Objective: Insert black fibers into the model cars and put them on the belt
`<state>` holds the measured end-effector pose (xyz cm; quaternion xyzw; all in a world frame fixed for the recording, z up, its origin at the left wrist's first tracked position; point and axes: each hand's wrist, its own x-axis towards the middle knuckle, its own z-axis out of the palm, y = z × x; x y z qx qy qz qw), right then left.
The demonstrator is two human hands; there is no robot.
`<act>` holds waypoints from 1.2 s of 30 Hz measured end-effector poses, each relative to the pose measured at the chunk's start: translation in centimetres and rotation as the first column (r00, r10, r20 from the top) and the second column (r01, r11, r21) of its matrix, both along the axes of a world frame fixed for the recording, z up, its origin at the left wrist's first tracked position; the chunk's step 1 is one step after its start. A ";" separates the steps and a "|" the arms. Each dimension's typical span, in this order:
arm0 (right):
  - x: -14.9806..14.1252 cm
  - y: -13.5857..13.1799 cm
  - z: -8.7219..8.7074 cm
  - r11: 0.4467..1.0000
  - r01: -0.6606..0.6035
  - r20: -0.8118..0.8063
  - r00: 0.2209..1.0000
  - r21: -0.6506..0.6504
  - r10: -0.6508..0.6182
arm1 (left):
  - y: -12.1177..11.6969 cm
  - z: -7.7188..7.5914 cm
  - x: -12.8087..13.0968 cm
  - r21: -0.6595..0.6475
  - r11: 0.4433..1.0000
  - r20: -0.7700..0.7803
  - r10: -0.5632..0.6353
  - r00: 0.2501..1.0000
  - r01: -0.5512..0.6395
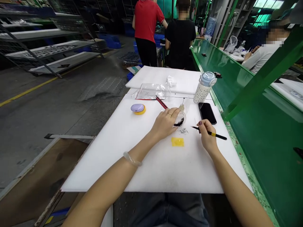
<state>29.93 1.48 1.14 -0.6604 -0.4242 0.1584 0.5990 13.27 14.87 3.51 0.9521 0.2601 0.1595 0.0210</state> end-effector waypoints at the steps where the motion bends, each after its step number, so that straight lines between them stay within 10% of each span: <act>1: 0.0 0.0 0.0 1.000 0.010 -0.009 1.000 0.002 -0.010 | 0.0 0.0 0.0 0.013 1.000 0.008 -0.012 1.000 0.012; 36: -1.5 1.0 0.2 0.992 -0.106 0.230 0.966 -0.068 0.119 | 0.3 -2.2 0.6 0.377 0.906 0.111 -0.250 0.962 0.192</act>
